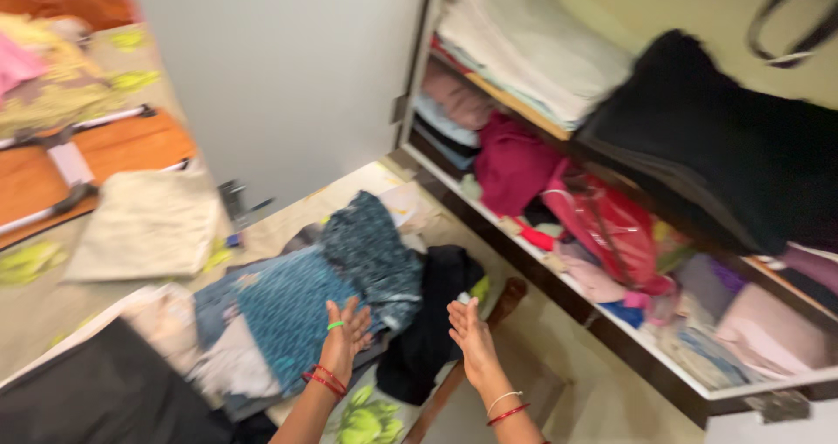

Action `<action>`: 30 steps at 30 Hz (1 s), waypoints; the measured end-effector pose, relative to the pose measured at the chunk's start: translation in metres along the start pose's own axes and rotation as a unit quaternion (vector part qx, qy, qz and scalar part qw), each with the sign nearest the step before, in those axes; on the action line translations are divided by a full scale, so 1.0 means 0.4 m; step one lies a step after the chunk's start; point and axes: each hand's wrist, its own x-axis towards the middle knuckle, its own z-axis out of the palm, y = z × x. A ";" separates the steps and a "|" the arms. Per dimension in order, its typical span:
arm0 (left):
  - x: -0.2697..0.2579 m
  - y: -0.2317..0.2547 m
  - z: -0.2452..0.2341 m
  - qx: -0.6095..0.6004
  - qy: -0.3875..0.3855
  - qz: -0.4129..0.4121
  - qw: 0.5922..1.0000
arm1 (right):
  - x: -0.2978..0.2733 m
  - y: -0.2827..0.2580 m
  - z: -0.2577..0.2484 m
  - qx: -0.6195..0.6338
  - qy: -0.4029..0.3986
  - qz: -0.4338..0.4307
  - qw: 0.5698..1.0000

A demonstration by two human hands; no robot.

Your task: The person folds various garments on a bed and places them into an open wardrobe. They handle trousers, shirts, and other folded items, arranging them on shelves inside the wardrobe.

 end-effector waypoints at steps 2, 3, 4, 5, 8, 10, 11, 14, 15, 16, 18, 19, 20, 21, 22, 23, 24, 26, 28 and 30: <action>-0.057 0.016 -0.080 -0.016 0.014 0.010 1.000 | -0.003 0.037 0.066 0.013 -0.026 0.007 1.000; -0.081 0.022 -0.119 -0.023 0.021 0.017 0.999 | -0.008 0.059 0.101 0.021 -0.041 0.016 0.999; -0.103 0.027 -0.156 -0.030 0.027 0.025 0.999 | -0.012 0.077 0.133 0.030 -0.046 0.021 0.998; -0.128 0.030 -0.194 -0.030 0.037 0.028 0.998 | -0.017 0.094 0.167 0.039 -0.051 0.027 0.998; -0.202 0.029 -0.295 -0.050 0.063 0.028 0.996 | -0.049 0.152 0.281 0.044 -0.069 0.054 0.995; -0.268 0.019 -0.365 -0.054 0.085 0.024 0.995 | -0.090 0.196 0.353 0.029 -0.085 0.071 0.993; -0.293 0.017 -0.393 -0.049 0.096 0.025 0.994 | -0.106 0.211 0.384 0.019 -0.096 0.074 0.992; -0.378 0.005 -0.487 -0.044 0.138 0.019 0.989 | -0.146 0.264 0.486 -0.006 -0.127 0.085 0.988; -0.406 0.002 -0.519 -0.044 0.154 0.017 0.987 | -0.157 0.281 0.520 -0.012 -0.137 0.089 0.986; -0.433 -0.002 -0.550 -0.045 0.172 0.015 0.984 | -0.168 0.297 0.549 -0.019 -0.150 0.098 0.984; -0.481 -0.008 -0.609 -0.048 0.207 0.012 0.977 | -0.187 0.329 0.609 -0.031 -0.174 0.114 0.978; -0.499 -0.010 -0.636 -0.051 0.222 0.010 0.974 | -0.196 0.343 0.637 -0.040 -0.181 0.122 0.975; -0.516 -0.011 -0.661 -0.054 0.237 0.007 0.970 | -0.204 0.357 0.665 -0.050 -0.189 0.130 0.972; -0.532 -0.011 -0.684 -0.056 0.252 0.004 0.966 | -0.213 0.370 0.692 -0.057 -0.196 0.137 0.969; -0.546 -0.013 -0.703 -0.059 0.262 0.002 0.963 | -0.221 0.382 0.715 -0.077 -0.207 0.140 0.965; -0.557 -0.012 -0.722 -0.060 0.270 0.001 0.961 | -0.227 0.393 0.740 -0.095 -0.218 0.143 0.961; -0.565 -0.011 -0.741 -0.062 0.279 0.000 0.958 | -0.228 0.403 0.763 -0.112 -0.229 0.144 0.956; -0.579 -0.017 -0.777 -0.062 0.292 0.004 0.954 | -0.223 0.428 0.812 -0.112 -0.241 0.157 0.951; -0.575 -0.023 -0.815 -0.059 0.303 0.003 0.951 | -0.208 0.453 0.852 -0.119 -0.253 0.165 0.946; -0.556 -0.032 -0.853 -0.056 0.314 -0.003 0.948 | -0.188 0.481 0.886 -0.138 -0.266 0.169 0.939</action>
